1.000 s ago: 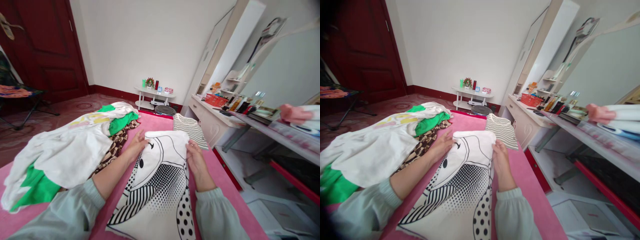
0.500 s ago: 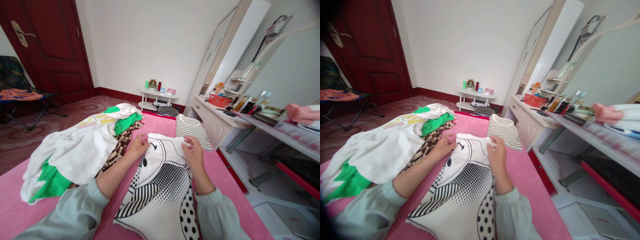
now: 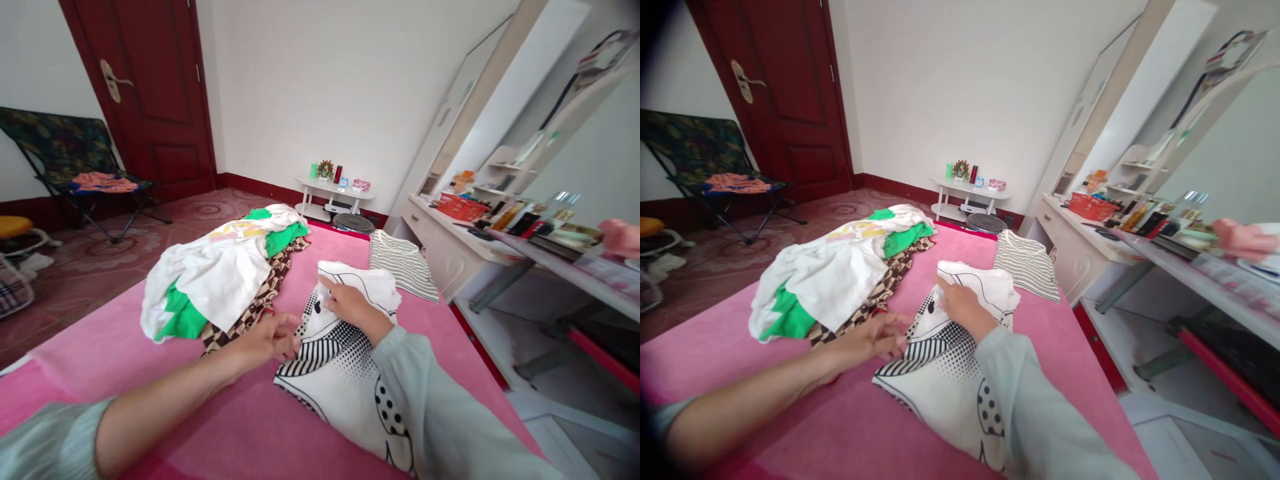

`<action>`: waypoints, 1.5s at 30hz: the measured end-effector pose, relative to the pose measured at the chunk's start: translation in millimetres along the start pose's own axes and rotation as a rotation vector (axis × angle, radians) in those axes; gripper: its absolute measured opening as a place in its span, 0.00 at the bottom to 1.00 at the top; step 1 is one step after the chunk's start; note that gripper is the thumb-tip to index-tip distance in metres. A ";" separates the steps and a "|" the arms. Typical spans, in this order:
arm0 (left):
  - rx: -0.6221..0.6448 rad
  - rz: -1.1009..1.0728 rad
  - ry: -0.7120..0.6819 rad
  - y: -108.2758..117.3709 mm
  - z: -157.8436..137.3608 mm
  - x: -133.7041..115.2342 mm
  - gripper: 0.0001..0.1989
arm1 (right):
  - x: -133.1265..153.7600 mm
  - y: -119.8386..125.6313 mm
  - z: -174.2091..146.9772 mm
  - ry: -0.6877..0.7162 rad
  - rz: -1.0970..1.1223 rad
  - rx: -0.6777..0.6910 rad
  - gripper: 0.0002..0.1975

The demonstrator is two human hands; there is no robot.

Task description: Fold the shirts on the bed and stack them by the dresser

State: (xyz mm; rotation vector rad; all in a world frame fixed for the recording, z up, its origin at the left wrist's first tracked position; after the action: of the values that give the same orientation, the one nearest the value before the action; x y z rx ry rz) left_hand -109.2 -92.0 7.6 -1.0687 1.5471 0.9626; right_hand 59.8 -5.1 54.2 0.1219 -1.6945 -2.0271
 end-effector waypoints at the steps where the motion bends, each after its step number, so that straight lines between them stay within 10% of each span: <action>1: 0.011 0.042 -0.034 0.0 -6.9 -1.6 0.26 | 4.7 -1.4 3.7 0.043 -0.065 0.016 0.31; 6: -0.027 0.287 -0.200 -3.0 -28.7 -12.2 0.24 | 11.5 -0.4 7.2 0.073 0.042 -0.116 0.11; 14: -0.096 0.209 -0.363 -5.6 -51.3 -28.6 0.22 | -33.1 27.6 6.4 -0.459 0.801 -0.528 0.08; 21: -0.080 0.356 -0.237 1.2 -44.7 1.0 0.23 | -23.8 7.1 -10.6 -0.305 0.657 -0.334 0.15; 28: -0.011 0.341 -0.206 -0.2 -42.4 -0.5 0.21 | -43.9 61.9 -117.1 -0.318 0.417 -0.398 0.10; 34: -0.082 0.176 -0.185 -2.9 -30.5 -9.4 0.25 | -37.9 59.0 -198.0 -0.392 0.560 -0.241 0.08; 45: -0.047 0.087 -0.081 -16.3 -7.0 -5.9 0.30 | -39.5 19.3 -198.4 -0.584 0.678 -0.330 0.16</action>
State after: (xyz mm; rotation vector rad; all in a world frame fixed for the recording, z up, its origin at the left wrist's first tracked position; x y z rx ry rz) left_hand -94.9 -102.4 13.6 -0.9890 1.5213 1.0933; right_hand 174.1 -169.2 18.4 -1.0941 -1.3781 -1.8404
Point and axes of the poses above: each hand's wrist, its own z-axis towards the middle knuckle, its own y-axis out of the back of the hand, x = y × z, the point moved 6 cm from there along z, towards the middle knuckle, and after that the axes turned 12 degrees about -x, right-handed, at the moved point
